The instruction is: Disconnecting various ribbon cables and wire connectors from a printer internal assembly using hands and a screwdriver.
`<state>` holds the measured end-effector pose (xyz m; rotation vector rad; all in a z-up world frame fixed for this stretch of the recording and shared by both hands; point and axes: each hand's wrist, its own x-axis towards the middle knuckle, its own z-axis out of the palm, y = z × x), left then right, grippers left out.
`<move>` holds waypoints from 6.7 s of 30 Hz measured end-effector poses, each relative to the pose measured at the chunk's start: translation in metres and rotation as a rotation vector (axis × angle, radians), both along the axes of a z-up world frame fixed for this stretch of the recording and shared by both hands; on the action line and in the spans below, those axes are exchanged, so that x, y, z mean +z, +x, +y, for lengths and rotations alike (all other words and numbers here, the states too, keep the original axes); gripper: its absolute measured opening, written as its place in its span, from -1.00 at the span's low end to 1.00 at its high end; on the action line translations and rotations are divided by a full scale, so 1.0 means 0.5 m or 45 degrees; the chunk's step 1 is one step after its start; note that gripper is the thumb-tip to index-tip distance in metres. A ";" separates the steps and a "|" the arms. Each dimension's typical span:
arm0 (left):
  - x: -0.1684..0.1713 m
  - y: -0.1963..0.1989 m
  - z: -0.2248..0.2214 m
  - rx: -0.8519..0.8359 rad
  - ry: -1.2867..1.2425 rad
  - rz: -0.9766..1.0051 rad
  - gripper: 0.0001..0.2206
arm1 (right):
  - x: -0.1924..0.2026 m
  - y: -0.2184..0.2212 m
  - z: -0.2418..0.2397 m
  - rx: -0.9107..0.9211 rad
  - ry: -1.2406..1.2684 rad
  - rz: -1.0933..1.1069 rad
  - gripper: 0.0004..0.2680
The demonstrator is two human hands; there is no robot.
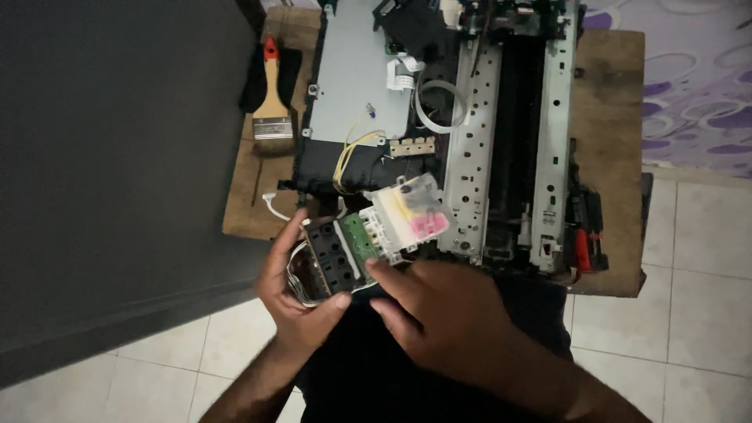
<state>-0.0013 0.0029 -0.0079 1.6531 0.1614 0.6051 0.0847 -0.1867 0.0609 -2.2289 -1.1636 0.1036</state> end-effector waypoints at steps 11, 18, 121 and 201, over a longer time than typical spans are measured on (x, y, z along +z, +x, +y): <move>0.015 0.010 0.005 0.038 0.170 0.006 -0.19 | -0.002 0.011 0.008 0.125 0.206 -0.101 -0.72; 0.012 0.009 0.001 0.037 0.055 0.032 -0.18 | -0.010 0.017 0.020 0.028 0.250 -0.460 -0.96; 0.052 0.055 -0.005 0.415 0.240 0.376 0.20 | -0.114 0.052 -0.156 0.185 0.243 0.573 -0.73; -0.114 0.000 0.056 -0.027 0.301 -0.302 -0.55 | 0.013 0.372 0.100 0.479 -0.515 -0.092 -0.92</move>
